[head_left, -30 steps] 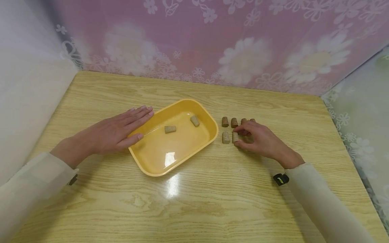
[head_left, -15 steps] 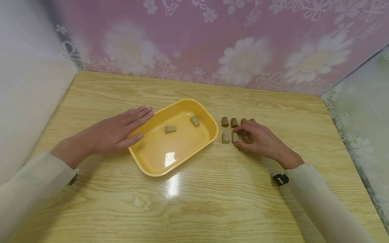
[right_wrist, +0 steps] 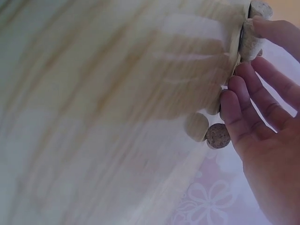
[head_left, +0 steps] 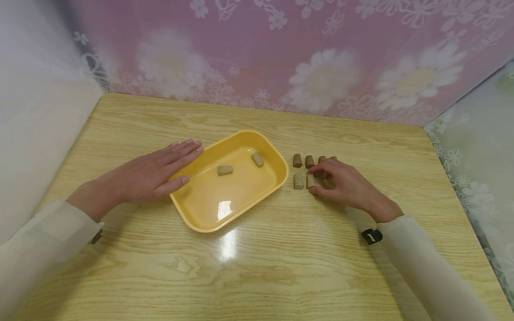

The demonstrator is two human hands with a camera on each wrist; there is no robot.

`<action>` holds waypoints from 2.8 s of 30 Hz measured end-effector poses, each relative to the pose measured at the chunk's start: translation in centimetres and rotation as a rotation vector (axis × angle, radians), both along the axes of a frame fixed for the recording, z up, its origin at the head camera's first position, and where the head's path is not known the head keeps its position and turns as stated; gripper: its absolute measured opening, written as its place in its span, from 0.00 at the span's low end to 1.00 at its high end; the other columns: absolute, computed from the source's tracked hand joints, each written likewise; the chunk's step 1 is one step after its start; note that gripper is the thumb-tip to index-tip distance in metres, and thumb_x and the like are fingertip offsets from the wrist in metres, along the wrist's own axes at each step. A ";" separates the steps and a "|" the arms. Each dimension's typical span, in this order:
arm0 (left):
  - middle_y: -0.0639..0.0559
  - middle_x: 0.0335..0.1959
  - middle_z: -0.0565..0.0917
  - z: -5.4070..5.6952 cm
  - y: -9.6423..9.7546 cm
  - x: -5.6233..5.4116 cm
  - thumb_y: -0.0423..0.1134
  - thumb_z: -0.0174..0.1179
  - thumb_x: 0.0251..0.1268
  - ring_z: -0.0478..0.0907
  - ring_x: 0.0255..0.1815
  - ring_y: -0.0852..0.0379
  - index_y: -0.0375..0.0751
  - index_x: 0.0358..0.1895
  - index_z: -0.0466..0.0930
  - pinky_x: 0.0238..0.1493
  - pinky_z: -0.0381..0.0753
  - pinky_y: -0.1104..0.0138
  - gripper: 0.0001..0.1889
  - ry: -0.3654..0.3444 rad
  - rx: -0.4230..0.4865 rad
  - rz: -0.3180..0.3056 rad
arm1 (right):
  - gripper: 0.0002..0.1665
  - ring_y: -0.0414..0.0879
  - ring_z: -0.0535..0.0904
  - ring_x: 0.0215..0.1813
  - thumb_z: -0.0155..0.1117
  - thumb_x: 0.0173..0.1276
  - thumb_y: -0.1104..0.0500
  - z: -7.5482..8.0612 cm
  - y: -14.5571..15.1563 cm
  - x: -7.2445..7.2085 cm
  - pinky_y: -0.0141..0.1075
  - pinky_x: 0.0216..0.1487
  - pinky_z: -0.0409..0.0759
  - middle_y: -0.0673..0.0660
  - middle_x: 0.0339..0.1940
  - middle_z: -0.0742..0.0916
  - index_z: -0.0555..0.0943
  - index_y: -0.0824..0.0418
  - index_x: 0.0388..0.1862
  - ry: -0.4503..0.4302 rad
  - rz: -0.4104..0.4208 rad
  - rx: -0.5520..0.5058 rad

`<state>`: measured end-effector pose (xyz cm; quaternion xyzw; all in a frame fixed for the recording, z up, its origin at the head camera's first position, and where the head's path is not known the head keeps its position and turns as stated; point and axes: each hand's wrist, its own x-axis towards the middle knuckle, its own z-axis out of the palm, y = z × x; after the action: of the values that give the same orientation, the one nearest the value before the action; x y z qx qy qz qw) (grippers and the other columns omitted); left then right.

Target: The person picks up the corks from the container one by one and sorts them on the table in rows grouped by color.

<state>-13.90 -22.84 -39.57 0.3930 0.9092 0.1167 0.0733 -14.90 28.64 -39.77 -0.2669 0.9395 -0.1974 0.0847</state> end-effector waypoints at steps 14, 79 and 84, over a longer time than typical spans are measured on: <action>0.54 0.94 0.42 0.0 -0.1 0.0 0.53 0.46 0.92 0.42 0.94 0.49 0.52 0.92 0.37 0.92 0.34 0.67 0.39 0.009 -0.007 -0.006 | 0.21 0.49 0.86 0.53 0.76 0.76 0.55 1.5 -0.2 -0.5 0.53 0.56 0.89 0.54 0.54 0.89 0.86 0.59 0.64 0.078 0.004 -0.098; 0.56 0.94 0.41 -0.1 -0.1 0.0 0.54 0.44 0.92 0.42 0.94 0.50 0.53 0.92 0.37 0.93 0.36 0.65 0.38 0.009 -0.004 0.000 | 0.24 0.57 0.82 0.60 0.71 0.78 0.54 4.4 -14.6 -3.3 0.52 0.65 0.81 0.60 0.61 0.88 0.85 0.64 0.68 0.042 0.337 -0.111; 0.56 0.94 0.41 0.0 -0.2 0.0 0.54 0.45 0.92 0.42 0.94 0.50 0.54 0.92 0.38 0.93 0.41 0.61 0.38 0.002 -0.012 0.016 | 0.23 0.54 0.82 0.61 0.70 0.80 0.53 3.8 -16.0 -3.0 0.49 0.65 0.82 0.58 0.62 0.87 0.85 0.63 0.68 0.024 0.355 -0.094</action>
<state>-13.91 -23.00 -39.59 0.3853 0.9130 0.1116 0.0739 -17.90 12.67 -35.98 -0.4346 0.8683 -0.2197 0.0943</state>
